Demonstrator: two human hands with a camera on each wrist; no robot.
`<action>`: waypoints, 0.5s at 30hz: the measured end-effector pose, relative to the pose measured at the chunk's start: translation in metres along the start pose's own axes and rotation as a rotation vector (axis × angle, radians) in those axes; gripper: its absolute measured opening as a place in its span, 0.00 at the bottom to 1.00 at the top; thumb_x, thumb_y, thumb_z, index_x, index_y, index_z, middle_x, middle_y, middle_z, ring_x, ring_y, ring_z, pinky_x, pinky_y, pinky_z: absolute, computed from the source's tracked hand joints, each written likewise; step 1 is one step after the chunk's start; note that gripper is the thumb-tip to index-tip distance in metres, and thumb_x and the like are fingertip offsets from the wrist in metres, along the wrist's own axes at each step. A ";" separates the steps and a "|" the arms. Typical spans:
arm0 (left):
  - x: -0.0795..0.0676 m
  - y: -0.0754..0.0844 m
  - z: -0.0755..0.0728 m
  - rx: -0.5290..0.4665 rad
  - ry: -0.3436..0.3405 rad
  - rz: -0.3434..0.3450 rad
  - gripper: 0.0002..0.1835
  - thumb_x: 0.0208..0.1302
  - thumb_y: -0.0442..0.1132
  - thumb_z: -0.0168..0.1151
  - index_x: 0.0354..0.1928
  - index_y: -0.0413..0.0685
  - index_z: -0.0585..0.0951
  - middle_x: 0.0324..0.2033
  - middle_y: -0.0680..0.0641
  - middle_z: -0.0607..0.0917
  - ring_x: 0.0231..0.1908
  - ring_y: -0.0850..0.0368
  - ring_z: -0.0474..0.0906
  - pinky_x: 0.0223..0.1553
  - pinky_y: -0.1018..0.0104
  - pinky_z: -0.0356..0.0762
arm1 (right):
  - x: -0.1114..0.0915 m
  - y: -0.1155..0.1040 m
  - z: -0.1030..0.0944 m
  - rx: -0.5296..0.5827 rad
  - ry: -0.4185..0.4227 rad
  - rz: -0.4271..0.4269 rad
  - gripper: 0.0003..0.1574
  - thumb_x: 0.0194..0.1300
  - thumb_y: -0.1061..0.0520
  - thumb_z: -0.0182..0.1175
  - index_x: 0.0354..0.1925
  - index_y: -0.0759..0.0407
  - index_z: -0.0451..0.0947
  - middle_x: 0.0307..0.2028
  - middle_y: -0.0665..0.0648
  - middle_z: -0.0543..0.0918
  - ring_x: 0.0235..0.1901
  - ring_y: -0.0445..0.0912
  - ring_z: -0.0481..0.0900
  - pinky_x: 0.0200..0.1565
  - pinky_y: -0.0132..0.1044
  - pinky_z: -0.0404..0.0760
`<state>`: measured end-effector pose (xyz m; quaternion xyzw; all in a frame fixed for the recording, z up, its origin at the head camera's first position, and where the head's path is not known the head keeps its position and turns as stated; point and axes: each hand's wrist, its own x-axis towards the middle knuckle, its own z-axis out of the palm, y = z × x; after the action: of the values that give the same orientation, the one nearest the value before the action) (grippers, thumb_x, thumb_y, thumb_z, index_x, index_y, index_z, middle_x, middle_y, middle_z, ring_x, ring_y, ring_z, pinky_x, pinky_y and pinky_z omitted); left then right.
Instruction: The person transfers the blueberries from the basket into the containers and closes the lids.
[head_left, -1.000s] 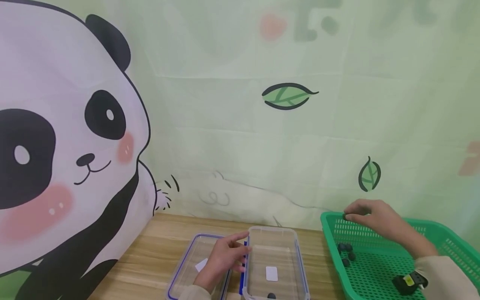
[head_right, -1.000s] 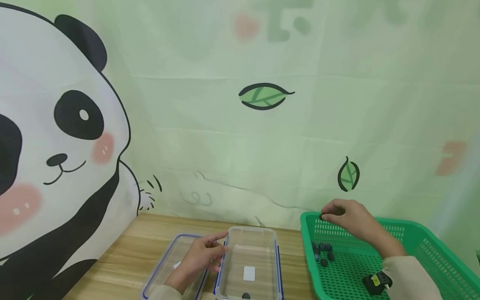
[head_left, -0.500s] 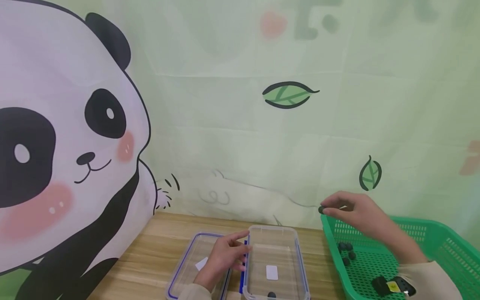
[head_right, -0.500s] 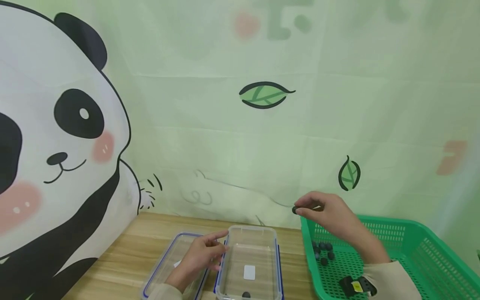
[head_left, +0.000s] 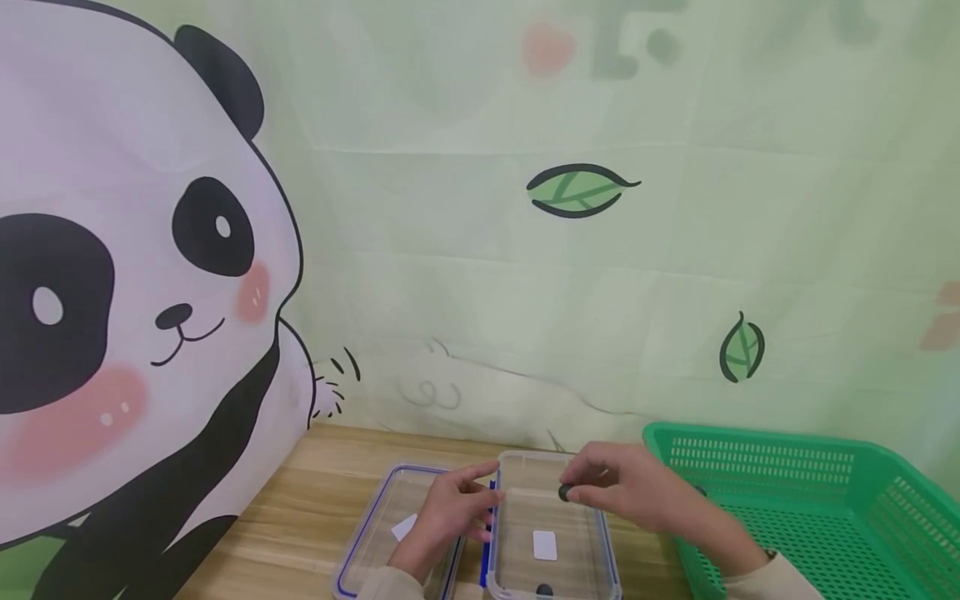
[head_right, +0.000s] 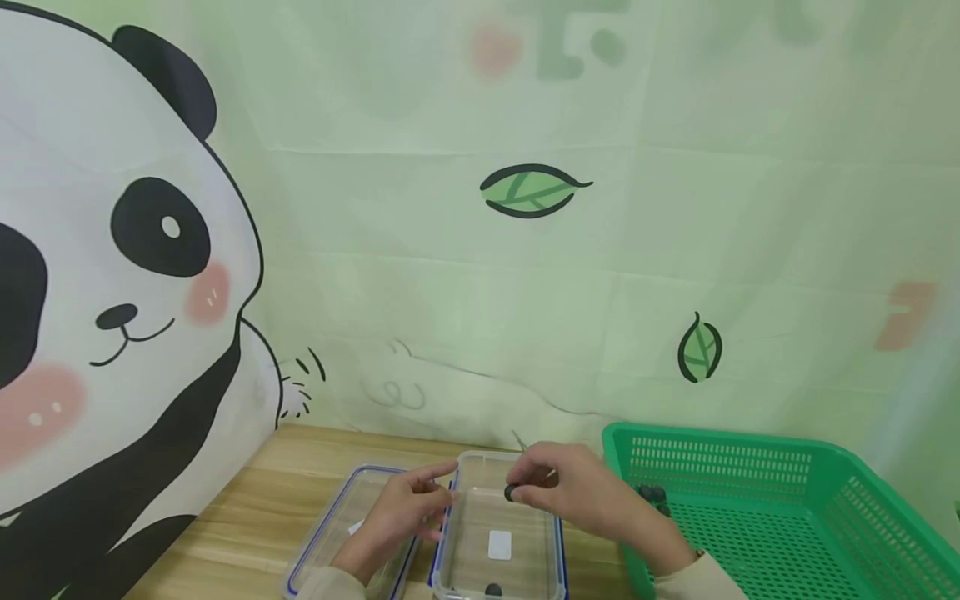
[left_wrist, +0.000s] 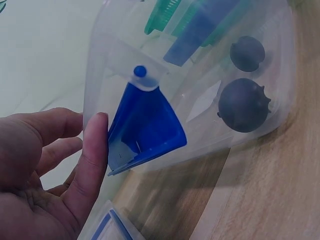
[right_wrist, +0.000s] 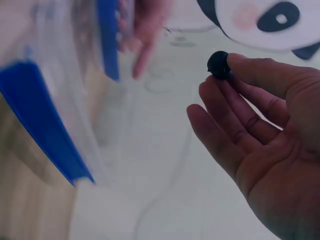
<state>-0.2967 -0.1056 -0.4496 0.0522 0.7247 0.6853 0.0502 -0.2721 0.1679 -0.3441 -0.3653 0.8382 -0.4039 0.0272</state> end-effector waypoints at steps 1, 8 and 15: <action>0.000 0.000 0.000 0.001 0.000 0.001 0.30 0.68 0.31 0.71 0.72 0.39 0.77 0.39 0.44 0.85 0.28 0.56 0.81 0.25 0.66 0.90 | 0.001 0.000 0.006 0.008 -0.023 0.002 0.04 0.72 0.60 0.70 0.45 0.55 0.87 0.41 0.48 0.89 0.43 0.40 0.87 0.48 0.33 0.89; 0.000 0.000 0.001 0.009 0.005 -0.001 0.31 0.68 0.32 0.71 0.72 0.40 0.77 0.39 0.44 0.85 0.28 0.55 0.82 0.25 0.65 0.90 | 0.000 0.009 0.041 0.045 -0.170 0.043 0.04 0.69 0.63 0.71 0.43 0.58 0.87 0.39 0.43 0.87 0.39 0.36 0.84 0.45 0.29 0.87; 0.000 -0.002 0.000 0.002 0.000 0.014 0.31 0.68 0.32 0.71 0.72 0.40 0.77 0.40 0.44 0.85 0.29 0.55 0.82 0.25 0.65 0.90 | -0.005 0.016 0.056 0.121 -0.269 0.115 0.05 0.69 0.65 0.70 0.42 0.58 0.87 0.38 0.43 0.86 0.40 0.36 0.84 0.46 0.27 0.86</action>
<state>-0.2968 -0.1053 -0.4517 0.0573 0.7250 0.6848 0.0456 -0.2586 0.1404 -0.3944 -0.3650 0.8207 -0.3990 0.1843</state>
